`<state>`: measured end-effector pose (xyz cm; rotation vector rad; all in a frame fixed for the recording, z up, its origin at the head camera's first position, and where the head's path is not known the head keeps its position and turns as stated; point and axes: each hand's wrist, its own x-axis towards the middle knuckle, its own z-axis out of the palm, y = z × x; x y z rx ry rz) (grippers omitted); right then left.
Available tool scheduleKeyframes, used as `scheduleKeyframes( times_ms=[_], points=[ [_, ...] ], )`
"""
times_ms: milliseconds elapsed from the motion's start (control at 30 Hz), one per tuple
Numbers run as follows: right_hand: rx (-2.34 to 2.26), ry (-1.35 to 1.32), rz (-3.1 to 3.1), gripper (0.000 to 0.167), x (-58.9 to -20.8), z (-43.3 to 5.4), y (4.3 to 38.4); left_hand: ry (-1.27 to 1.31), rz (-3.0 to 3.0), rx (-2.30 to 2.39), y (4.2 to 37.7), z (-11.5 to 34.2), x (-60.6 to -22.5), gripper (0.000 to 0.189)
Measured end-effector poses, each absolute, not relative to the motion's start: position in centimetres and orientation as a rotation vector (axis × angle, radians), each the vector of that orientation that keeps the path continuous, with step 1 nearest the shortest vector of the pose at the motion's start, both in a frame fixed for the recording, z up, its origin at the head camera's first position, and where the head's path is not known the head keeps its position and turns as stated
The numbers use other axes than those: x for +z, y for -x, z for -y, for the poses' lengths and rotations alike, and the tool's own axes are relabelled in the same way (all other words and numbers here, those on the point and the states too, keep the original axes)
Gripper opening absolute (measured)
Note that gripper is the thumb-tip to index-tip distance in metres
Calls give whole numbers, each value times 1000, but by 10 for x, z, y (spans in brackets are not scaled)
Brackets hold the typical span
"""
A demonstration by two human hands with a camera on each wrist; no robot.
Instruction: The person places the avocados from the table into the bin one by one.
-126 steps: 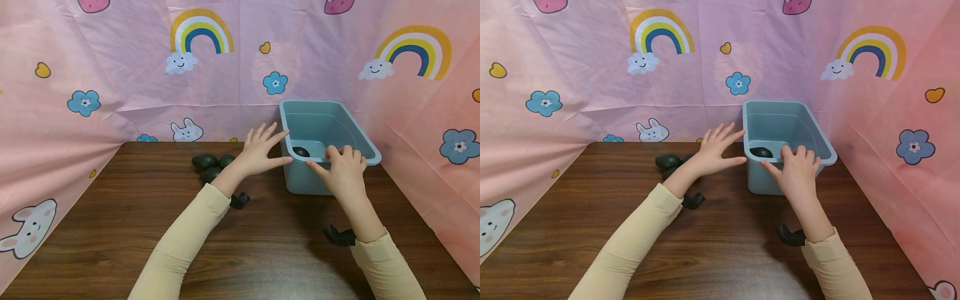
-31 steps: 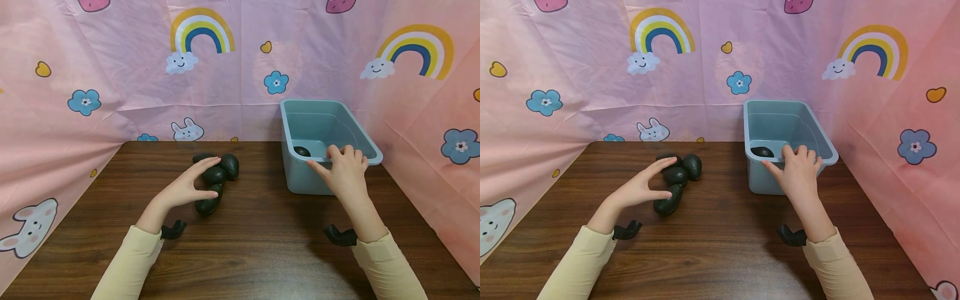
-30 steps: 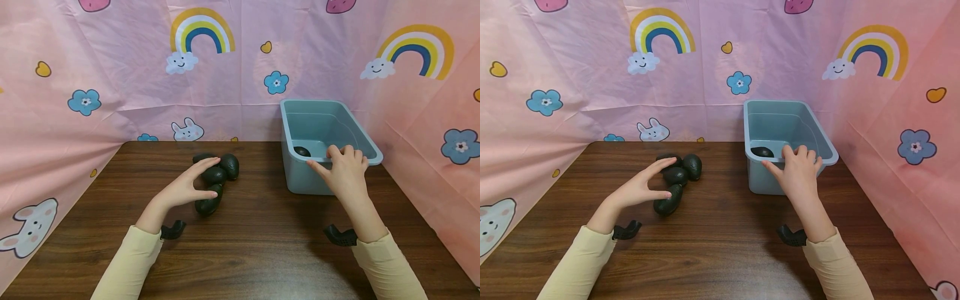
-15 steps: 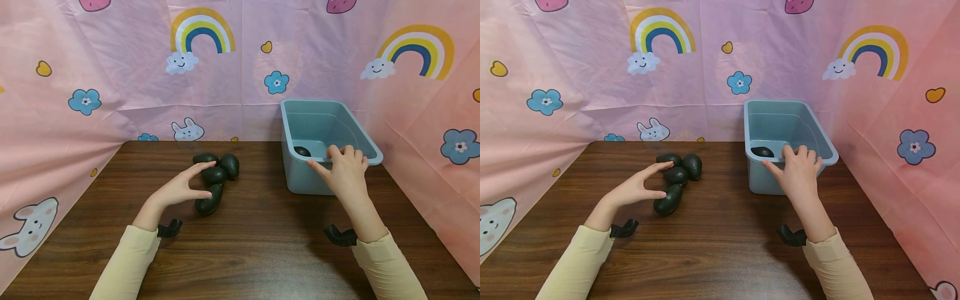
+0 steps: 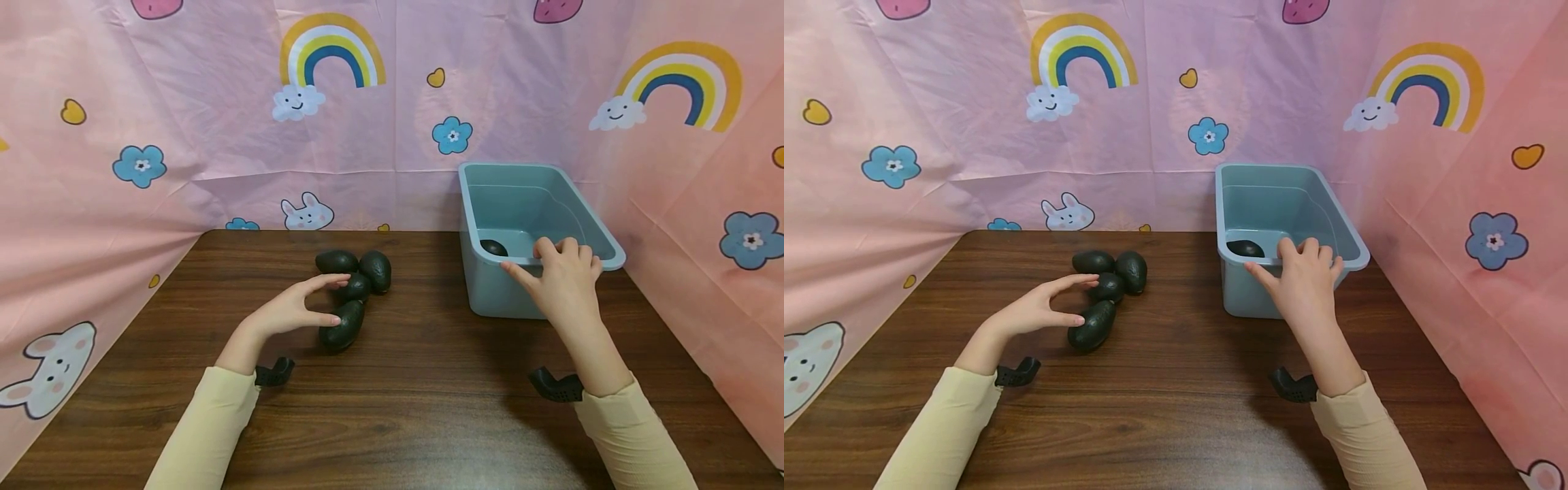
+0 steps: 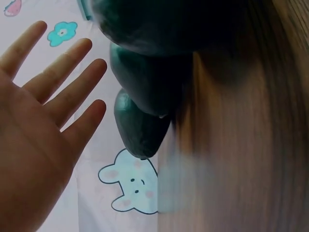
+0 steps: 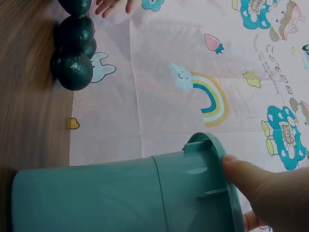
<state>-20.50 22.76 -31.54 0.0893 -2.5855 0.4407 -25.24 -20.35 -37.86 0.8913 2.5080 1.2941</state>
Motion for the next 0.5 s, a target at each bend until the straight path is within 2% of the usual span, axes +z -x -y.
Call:
scheduleKeyframes(
  times_ms=[500],
  points=[
    [451,-99,2577,51,-317,-228,206,-875,-2464,1269,261,210,-395,68]
  ],
)
